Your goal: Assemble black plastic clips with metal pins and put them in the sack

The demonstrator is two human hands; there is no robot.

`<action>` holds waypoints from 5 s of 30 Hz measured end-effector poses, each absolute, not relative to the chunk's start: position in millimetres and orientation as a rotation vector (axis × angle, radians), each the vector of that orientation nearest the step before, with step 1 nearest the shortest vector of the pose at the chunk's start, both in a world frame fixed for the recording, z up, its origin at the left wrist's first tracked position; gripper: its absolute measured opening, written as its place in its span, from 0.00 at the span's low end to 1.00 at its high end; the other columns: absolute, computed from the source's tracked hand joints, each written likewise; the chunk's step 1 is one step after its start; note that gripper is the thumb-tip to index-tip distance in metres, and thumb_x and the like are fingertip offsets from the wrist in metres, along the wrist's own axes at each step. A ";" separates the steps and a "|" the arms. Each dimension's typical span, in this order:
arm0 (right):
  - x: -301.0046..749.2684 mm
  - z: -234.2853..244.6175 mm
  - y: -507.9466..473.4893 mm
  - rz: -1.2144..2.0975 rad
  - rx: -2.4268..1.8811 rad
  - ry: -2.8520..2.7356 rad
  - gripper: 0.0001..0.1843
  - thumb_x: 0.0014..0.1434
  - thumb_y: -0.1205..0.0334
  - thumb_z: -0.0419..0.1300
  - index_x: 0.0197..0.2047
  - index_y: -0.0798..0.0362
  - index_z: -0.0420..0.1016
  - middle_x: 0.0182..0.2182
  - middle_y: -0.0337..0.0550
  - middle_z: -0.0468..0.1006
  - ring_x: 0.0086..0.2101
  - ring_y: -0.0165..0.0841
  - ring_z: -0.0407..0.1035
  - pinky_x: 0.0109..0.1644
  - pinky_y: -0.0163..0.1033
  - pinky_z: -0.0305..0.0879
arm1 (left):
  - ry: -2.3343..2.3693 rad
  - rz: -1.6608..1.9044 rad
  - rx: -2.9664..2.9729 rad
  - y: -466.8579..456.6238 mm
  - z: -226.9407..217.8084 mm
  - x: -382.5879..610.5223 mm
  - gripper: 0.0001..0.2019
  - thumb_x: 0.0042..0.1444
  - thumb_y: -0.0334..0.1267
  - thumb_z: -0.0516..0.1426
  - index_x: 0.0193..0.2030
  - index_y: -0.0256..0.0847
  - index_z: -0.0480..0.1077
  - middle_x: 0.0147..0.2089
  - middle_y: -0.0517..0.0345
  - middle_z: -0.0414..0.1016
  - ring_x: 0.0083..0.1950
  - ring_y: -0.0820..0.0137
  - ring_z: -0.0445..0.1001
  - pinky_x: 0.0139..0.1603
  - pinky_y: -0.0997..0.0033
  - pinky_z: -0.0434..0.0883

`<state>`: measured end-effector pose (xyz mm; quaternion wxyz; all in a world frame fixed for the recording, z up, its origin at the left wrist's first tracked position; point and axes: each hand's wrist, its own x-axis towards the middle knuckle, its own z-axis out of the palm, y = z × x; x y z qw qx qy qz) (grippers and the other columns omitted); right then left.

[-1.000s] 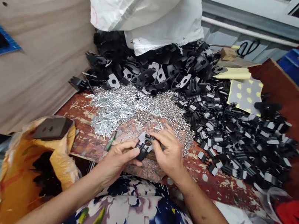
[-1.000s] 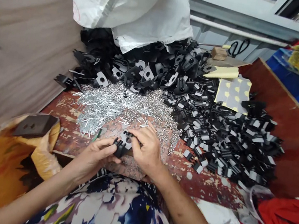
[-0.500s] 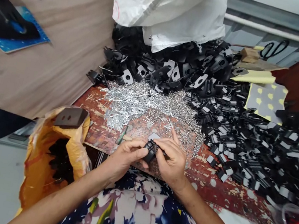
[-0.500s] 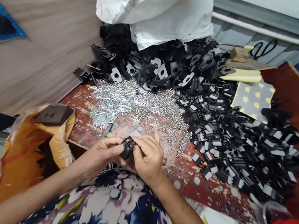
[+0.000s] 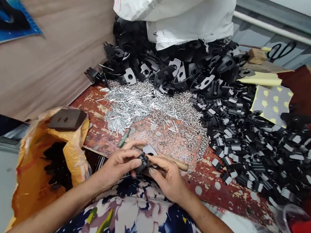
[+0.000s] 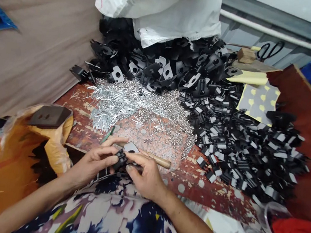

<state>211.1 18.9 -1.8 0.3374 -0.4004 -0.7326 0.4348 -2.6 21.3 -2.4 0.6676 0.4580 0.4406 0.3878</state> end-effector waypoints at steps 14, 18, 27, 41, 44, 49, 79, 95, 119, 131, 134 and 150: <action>272.5 -26.9 96.9 0.151 -1.220 -2.471 0.10 0.70 0.68 0.56 0.39 0.53 0.78 0.35 0.45 0.81 0.37 0.36 0.71 0.48 0.43 0.61 | 1.082 0.911 0.702 16.7 -6.5 -13.1 0.15 0.48 0.48 0.73 0.31 0.38 0.80 0.32 0.61 0.73 0.25 0.76 0.71 0.28 0.77 0.67; 271.2 -21.5 90.2 0.196 -1.226 -2.409 0.09 0.69 0.69 0.55 0.44 0.51 0.77 0.37 0.43 0.82 0.39 0.37 0.72 0.50 0.44 0.61 | 1.066 0.900 0.693 19.6 -0.7 -8.9 0.16 0.47 0.48 0.73 0.31 0.37 0.79 0.32 0.59 0.73 0.27 0.75 0.69 0.29 0.76 0.70; 248.5 -8.4 85.5 0.101 -1.123 -2.566 0.10 0.69 0.66 0.57 0.40 0.45 0.79 0.38 0.41 0.79 0.40 0.40 0.66 0.47 0.48 0.57 | 1.082 0.897 0.721 18.6 -2.2 -5.9 0.16 0.49 0.49 0.71 0.30 0.37 0.77 0.31 0.60 0.71 0.28 0.74 0.68 0.28 0.76 0.70; 262.0 -23.1 105.1 1.353 -1.245 -1.406 0.15 0.60 0.47 0.66 0.38 0.51 0.74 0.23 0.35 0.76 0.21 0.28 0.66 0.24 0.34 0.61 | 1.067 0.873 0.700 16.5 -1.4 -10.3 0.16 0.50 0.48 0.71 0.29 0.37 0.77 0.30 0.62 0.70 0.25 0.76 0.69 0.27 0.77 0.68; 262.9 -21.8 106.0 1.436 -1.266 -1.273 0.17 0.56 0.46 0.68 0.38 0.51 0.74 0.18 0.31 0.72 0.15 0.25 0.60 0.18 0.30 0.53 | 1.052 0.863 0.724 18.4 -2.6 -8.3 0.15 0.51 0.48 0.70 0.31 0.38 0.78 0.31 0.60 0.70 0.26 0.75 0.68 0.27 0.76 0.69; 263.6 -11.1 102.0 1.207 -1.275 -1.325 0.11 0.57 0.51 0.68 0.36 0.50 0.77 0.20 0.32 0.72 0.19 0.26 0.62 0.21 0.32 0.59 | 1.032 0.849 0.742 20.0 -4.7 -5.5 0.14 0.53 0.47 0.69 0.32 0.38 0.78 0.31 0.59 0.71 0.27 0.74 0.68 0.28 0.75 0.70; 245.5 -2.8 107.0 0.223 -1.007 -2.440 0.16 0.66 0.73 0.52 0.45 0.52 0.81 0.35 0.47 0.76 0.37 0.37 0.69 0.42 0.46 0.70 | 1.003 1.120 0.513 33.8 -5.4 -6.6 0.12 0.46 0.43 0.69 0.26 0.38 0.74 0.27 0.61 0.65 0.25 0.75 0.59 0.17 0.78 0.62; 170.1 37.9 67.5 0.551 -0.893 -2.136 0.08 0.70 0.67 0.57 0.48 0.50 0.76 0.37 0.39 0.83 0.37 0.31 0.76 0.48 0.42 0.74 | 0.933 1.287 0.443 33.2 -0.3 5.6 0.18 0.47 0.49 0.73 0.29 0.37 0.77 0.26 0.62 0.71 0.24 0.75 0.67 0.21 0.76 0.72; 174.6 19.3 60.4 0.182 -1.043 -2.566 0.11 0.69 0.57 0.58 0.50 0.54 0.75 0.40 0.49 0.77 0.41 0.41 0.70 0.47 0.48 0.67 | 1.600 1.154 1.298 -18.3 -2.1 -65.7 0.14 0.69 0.43 0.54 0.56 0.43 0.72 0.46 0.55 0.76 0.47 0.64 0.73 0.50 0.66 0.67; 230.7 9.2 39.1 0.377 -1.192 -2.611 0.21 0.71 0.63 0.53 0.65 0.48 0.66 0.32 0.40 0.81 0.27 0.34 0.74 0.29 0.38 0.64 | 1.651 1.116 1.171 -13.6 -66.8 -54.5 0.21 0.69 0.51 0.49 0.31 0.41 0.69 0.28 0.63 0.62 0.31 0.68 0.63 0.34 0.69 0.60; 230.0 19.4 28.0 0.272 -1.044 -2.459 0.32 0.70 0.68 0.55 0.74 0.42 0.57 0.39 0.42 0.80 0.31 0.31 0.75 0.34 0.36 0.67 | 1.679 1.146 1.152 -13.1 -67.7 -55.6 0.21 0.69 0.51 0.49 0.28 0.42 0.66 0.27 0.62 0.62 0.30 0.68 0.62 0.33 0.68 0.58; 213.8 4.1 20.3 0.399 -1.042 -2.634 0.25 0.71 0.67 0.51 0.69 0.51 0.67 0.30 0.40 0.77 0.25 0.31 0.70 0.27 0.36 0.65 | 1.652 1.217 1.035 -10.9 -51.6 -53.5 0.20 0.66 0.50 0.55 0.25 0.43 0.65 0.25 0.63 0.61 0.29 0.68 0.61 0.32 0.69 0.60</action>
